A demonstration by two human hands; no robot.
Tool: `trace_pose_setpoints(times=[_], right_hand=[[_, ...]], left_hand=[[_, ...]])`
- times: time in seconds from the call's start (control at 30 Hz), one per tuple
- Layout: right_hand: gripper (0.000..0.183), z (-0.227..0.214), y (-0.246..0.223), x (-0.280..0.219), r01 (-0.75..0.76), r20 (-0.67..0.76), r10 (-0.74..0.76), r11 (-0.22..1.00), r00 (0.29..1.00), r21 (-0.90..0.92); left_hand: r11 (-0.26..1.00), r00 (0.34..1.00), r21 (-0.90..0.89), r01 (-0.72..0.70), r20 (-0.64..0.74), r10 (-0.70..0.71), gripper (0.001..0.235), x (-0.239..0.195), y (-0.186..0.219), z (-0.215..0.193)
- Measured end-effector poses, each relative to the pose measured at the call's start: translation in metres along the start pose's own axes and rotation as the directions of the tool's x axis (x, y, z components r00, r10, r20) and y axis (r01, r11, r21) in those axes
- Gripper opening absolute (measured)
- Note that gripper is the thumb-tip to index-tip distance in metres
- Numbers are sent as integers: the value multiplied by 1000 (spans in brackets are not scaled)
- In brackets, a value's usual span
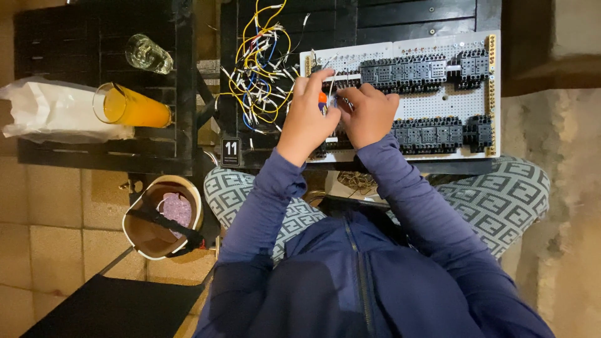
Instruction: The person uses a screwdriver to connect and secure wires to terminals on an electrical panel. They repeatedly insert wires, tighten screws, and adjust connections throughout the clip.
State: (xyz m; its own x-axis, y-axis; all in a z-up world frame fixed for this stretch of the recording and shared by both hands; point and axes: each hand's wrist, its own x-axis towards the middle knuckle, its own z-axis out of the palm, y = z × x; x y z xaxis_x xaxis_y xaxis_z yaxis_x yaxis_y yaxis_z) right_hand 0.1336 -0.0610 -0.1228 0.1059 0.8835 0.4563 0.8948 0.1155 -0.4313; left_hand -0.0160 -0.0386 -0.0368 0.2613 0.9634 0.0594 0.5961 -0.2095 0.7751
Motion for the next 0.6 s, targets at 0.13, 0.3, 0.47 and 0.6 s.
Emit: trace_pose_setpoints(times=[0.13,0.3,0.47,0.6], right_hand=[[13,7,1,-5,21,-43,-22,999,999,-26],[19,7,-1,-7,65,-28,-67,995,997,-76],[14,5,-4,-3,60,-75,-68,993,995,-106],[13,4,-2,-3,49,-64,-54,996,997,-71]], left_hand=[[992,996,-87,-92,6,93,60,-13,40,-35],[969,963,-40,-243,-133,235,33,-18,62,-61],[889,846,-4,-458,-310,434,25,-3,43,-38],[889,849,6,-458,-295,439,26,4,29,-25]])
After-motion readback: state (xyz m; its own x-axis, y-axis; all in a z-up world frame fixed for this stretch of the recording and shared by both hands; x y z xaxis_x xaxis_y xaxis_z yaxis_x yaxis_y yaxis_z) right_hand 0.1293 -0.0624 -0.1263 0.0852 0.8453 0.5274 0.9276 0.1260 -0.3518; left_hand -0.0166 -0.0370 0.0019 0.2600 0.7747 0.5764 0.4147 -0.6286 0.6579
